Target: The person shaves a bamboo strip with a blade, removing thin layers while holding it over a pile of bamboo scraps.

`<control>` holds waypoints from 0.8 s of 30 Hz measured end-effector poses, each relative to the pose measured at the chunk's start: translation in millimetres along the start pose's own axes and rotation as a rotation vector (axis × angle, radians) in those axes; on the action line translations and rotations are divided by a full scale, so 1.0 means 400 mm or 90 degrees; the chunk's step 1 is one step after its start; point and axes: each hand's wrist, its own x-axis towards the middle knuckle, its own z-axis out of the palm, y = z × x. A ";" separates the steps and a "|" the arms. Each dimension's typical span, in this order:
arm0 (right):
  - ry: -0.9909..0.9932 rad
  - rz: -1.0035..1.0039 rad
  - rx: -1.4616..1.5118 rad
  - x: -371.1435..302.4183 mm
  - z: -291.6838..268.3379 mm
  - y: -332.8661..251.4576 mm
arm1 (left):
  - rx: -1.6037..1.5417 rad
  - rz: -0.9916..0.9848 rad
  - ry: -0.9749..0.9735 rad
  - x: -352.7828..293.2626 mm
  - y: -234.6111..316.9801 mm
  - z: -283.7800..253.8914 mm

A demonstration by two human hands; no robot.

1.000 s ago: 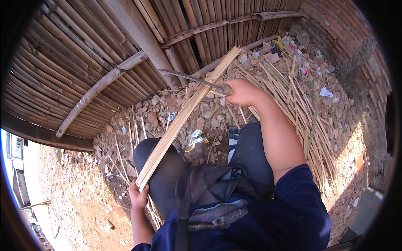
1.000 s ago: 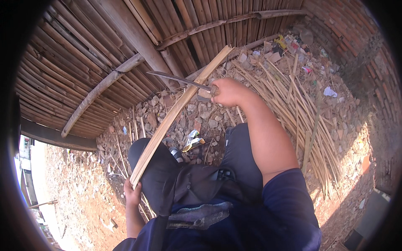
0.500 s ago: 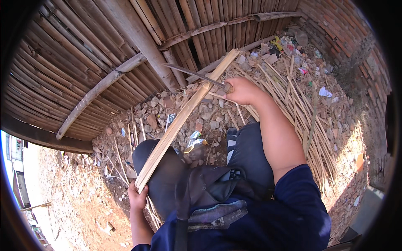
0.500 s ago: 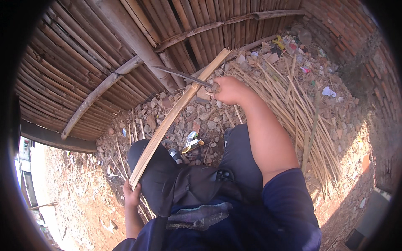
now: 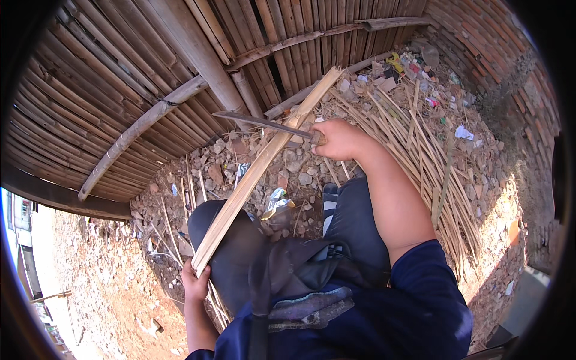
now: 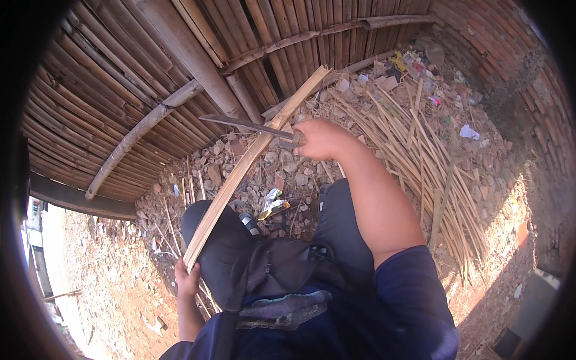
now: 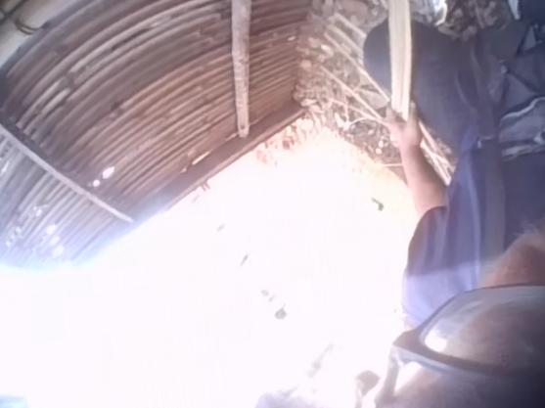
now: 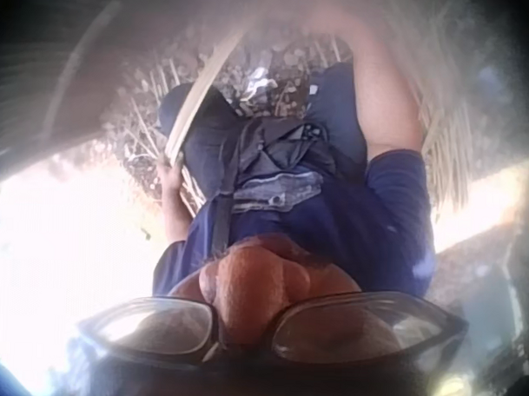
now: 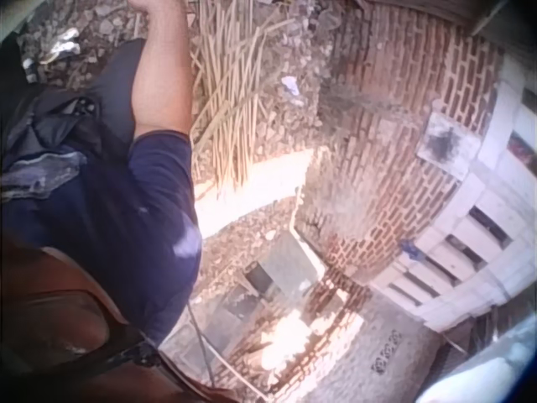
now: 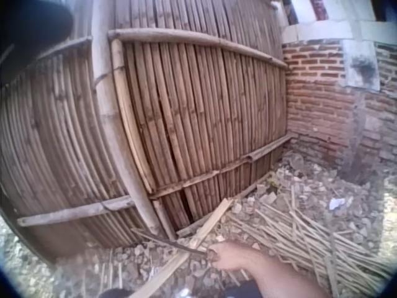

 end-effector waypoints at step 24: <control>0.041 0.056 0.068 0.015 -0.023 0.083 | -0.001 0.066 0.015 0.011 0.019 0.009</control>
